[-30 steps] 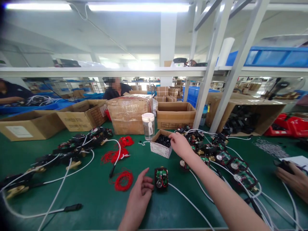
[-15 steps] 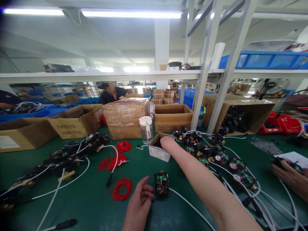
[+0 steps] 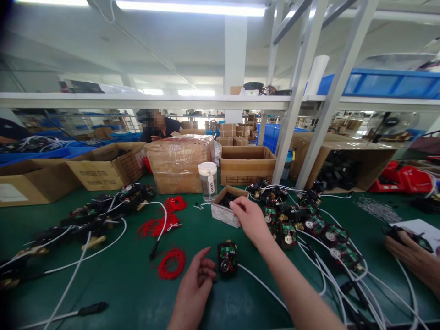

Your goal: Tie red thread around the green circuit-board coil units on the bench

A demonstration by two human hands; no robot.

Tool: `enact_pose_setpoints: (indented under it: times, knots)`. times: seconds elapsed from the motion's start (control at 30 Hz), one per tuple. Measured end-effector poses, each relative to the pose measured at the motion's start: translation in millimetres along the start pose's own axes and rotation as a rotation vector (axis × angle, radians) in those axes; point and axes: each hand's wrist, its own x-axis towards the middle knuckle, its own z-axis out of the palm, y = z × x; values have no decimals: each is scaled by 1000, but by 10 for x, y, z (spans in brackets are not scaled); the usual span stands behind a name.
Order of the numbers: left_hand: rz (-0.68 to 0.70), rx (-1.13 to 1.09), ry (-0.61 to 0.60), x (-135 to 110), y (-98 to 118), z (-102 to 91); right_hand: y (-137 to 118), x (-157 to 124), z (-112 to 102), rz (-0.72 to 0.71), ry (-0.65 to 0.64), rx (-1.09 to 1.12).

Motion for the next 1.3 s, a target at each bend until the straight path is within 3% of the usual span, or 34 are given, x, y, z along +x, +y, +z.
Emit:
enact_pose_setpoints:
  times: [0.07, 0.13, 0.2, 0.3, 0.47, 0.67, 0.93, 1.13, 1.3]
  knots:
    - [16, -4, 10, -5, 2, 4, 63, -372, 45, 22, -44, 200]
    - [21, -4, 19, -10, 8, 5, 138, -683, 122, 154, -104, 831]
    - [21, 5, 27, -16, 20, 4, 196, -907, 198, 265, -130, 1227]
    - [22, 11, 27, -28, 48, 2, 227, -1091, 255, 342, -145, 1481]
    - [6, 15, 28, -33, 76, 10, 218, -1185, 221, 352, -164, 1649]
    - [16, 43, 45, -27, 70, 26, 289, -1226, 210, 345, -167, 1620]
    - [31, 61, 36, -35, 77, 17, 330, -1284, 176, 301, -162, 1389]
    - [38, 54, 36, -37, 61, 15, 362, -1276, 167, 251, -89, 997]
    - [23, 66, 51, -39, 67, 31, 407, -1279, 191, 115, 6, 593]
